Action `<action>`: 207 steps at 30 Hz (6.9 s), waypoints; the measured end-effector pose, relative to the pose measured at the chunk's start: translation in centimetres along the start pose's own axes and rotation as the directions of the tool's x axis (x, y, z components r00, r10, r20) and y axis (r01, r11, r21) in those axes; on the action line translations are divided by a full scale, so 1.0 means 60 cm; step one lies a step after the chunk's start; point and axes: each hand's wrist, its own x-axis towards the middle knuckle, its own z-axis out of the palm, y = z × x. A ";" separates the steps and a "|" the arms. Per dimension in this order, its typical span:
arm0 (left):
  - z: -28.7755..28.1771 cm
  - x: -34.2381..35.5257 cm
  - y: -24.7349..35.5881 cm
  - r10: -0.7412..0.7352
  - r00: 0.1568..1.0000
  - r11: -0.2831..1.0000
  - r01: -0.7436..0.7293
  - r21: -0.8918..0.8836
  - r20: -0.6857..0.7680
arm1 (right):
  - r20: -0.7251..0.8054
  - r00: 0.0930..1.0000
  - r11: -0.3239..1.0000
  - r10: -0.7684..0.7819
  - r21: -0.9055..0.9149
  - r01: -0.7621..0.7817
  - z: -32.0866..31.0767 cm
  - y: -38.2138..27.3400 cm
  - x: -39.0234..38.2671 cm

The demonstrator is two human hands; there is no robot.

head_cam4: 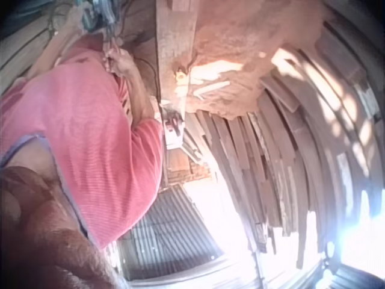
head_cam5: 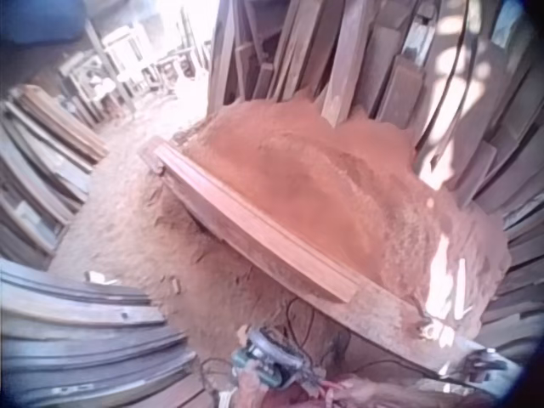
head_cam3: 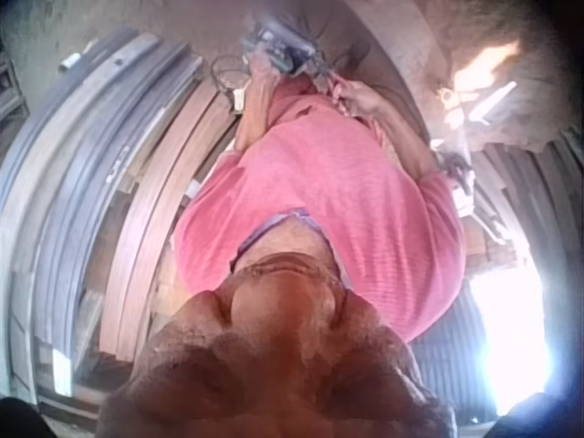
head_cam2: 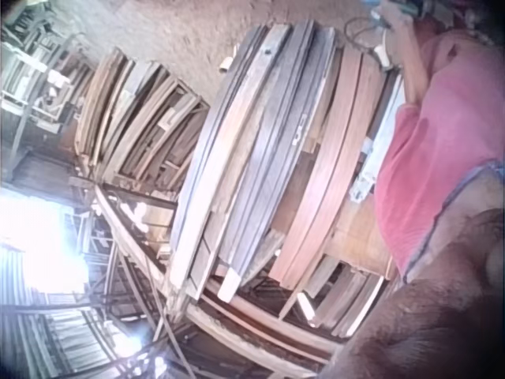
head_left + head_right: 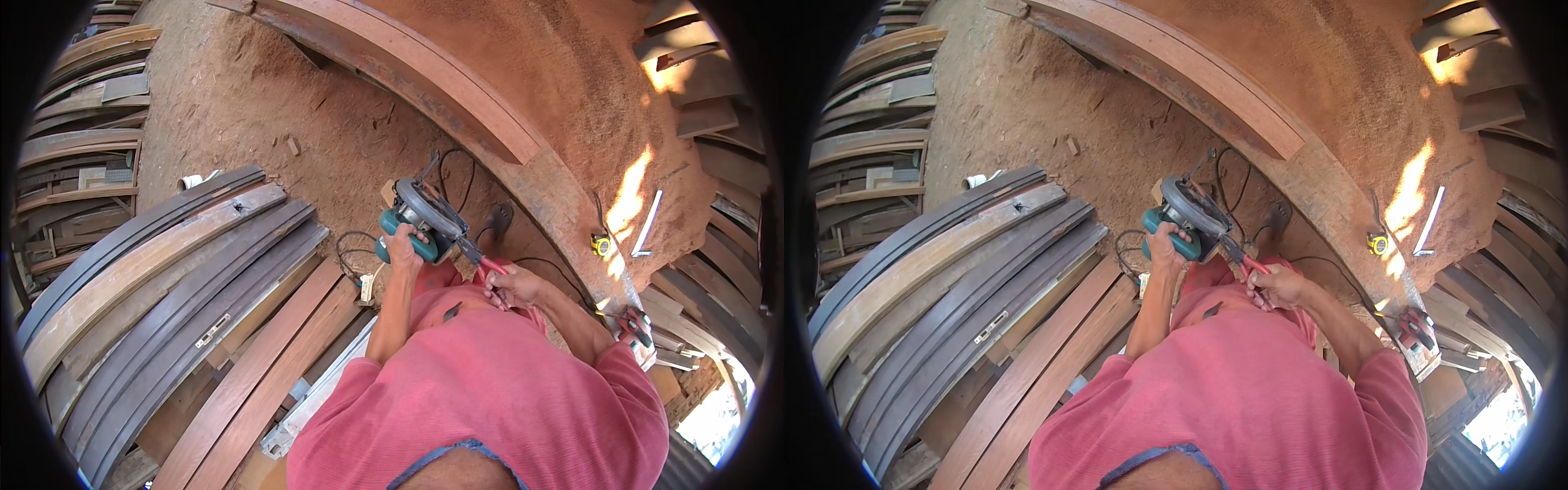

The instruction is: The person uses a circular saw to cut a long wooden plank on a workbench. They guide the saw along the wood to make a straight cut, then inspect the resulting piece. The person then moves through the workshop and briefly handles a large metal basin.

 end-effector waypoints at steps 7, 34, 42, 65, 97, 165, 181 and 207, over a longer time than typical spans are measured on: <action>-0.004 0.015 0.005 -0.035 0.999 0.999 0.035 -0.037 -0.013 | -0.128 0.992 1.000 -0.019 0.001 0.020 0.079 -0.051 -0.034; 0.028 -0.001 0.006 0.069 0.997 0.991 -0.071 0.112 0.030 | -0.237 0.969 0.987 -0.074 -0.155 0.038 0.046 0.001 -0.006; 0.034 0.003 0.007 0.083 0.995 0.990 -0.089 0.110 0.055 | -0.188 0.979 0.997 -0.079 -0.040 0.073 0.041 0.005 -0.005; 0.029 0.012 0.003 -0.147 0.989 0.985 0.143 -0.092 -0.033 | -0.398 0.770 0.657 -0.498 -0.753 0.035 -0.047 -0.060 -0.111; 0.063 -0.069 -0.129 -0.090 0.996 0.970 0.082 -0.230 -0.025 | 0.634 -0.439 -0.670 -0.637 -0.174 0.721 0.433 -0.190 -0.389; 0.241 0.019 -0.211 0.072 0.889 0.982 -0.143 0.125 0.453 | 0.004 0.511 0.218 -0.860 -0.901 0.374 0.027 -0.176 -0.238; 0.260 0.028 -0.193 0.013 0.894 0.985 -0.087 0.146 0.448 | 0.001 0.569 0.201 -0.822 -0.935 0.291 -0.016 -0.188 -0.220; 0.257 0.109 -0.137 0.079 0.910 0.984 -0.138 0.117 0.406 | 0.062 0.594 0.140 -0.802 -0.947 0.288 0.014 -0.248 -0.158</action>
